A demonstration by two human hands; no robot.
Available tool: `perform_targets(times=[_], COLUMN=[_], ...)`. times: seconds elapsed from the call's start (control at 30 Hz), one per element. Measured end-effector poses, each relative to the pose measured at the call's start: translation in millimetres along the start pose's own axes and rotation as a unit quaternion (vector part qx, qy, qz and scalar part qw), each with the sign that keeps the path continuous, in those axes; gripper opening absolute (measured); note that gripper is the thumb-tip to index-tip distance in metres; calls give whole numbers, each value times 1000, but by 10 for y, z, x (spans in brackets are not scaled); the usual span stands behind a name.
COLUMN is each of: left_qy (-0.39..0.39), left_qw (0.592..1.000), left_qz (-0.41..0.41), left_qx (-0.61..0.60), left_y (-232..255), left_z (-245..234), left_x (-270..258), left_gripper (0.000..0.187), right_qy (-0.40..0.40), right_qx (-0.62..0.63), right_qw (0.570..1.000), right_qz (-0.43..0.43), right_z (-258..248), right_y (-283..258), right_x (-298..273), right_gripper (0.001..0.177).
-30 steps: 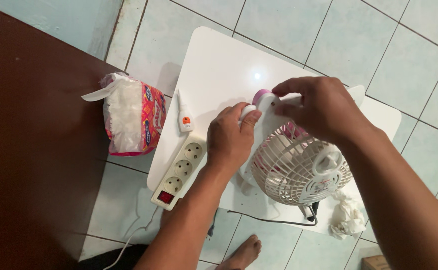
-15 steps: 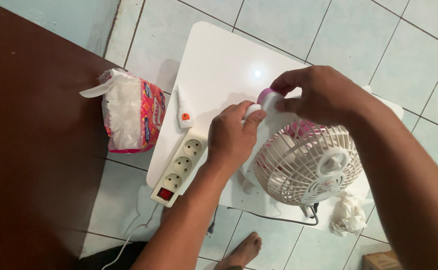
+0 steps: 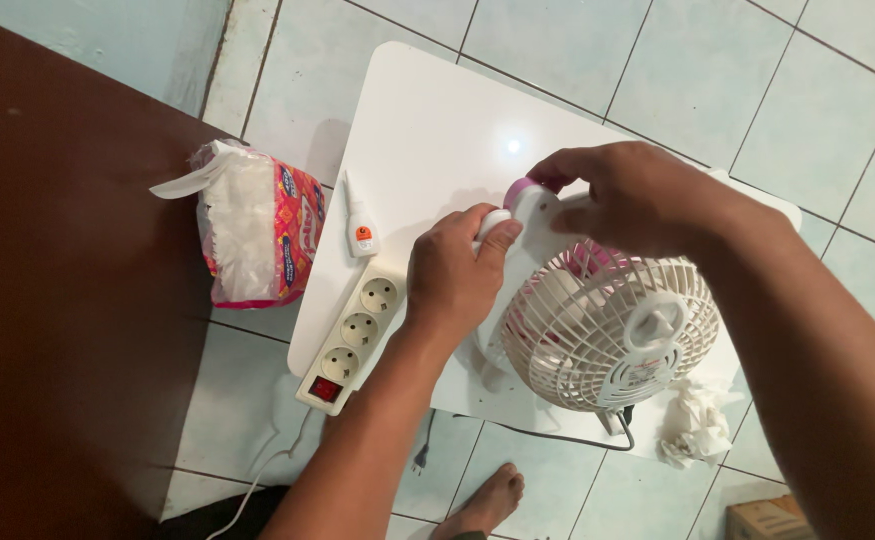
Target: The person assembles a small white and pink electric fan on a white table. They use a screwdriver to tighten screws on the fan's base and cage, securing the components together.
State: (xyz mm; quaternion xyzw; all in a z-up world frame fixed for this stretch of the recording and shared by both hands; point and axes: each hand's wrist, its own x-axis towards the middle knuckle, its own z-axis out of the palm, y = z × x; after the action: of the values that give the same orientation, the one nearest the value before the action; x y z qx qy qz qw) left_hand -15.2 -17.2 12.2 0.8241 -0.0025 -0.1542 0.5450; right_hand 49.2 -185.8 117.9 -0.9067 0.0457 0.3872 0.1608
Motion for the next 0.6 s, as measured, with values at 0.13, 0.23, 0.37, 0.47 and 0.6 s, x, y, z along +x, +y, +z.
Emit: perform_targets(times=[0.13,0.23,0.37,0.47,0.6], left_qy=[-2,-7,7,11,-9], left_qw=[1000,1000,1000,999,1000], left_qz=[-2,-14,11,26,-23], left_qx=[-3,3,3,15,-7], left_y=[12,16,-5,-14,0], left_z=[9,5,12,11,-26], left_x=[-7,-10,-26,-26,-11], left_gripper=[33,33,33,34,34], right_qy=[16,38,46,64,17], right_qx=[-20,-12,-38,-70,2], right_qw=[1000,999,997,993,1000], right_qz=[-17,-16,-46,-65,14], right_z=[7,77,119,148,101], right_y=[20,38,61,31,-1], right_x=[41,41,25,5,-8], right_gripper=[39,39,36,38,38])
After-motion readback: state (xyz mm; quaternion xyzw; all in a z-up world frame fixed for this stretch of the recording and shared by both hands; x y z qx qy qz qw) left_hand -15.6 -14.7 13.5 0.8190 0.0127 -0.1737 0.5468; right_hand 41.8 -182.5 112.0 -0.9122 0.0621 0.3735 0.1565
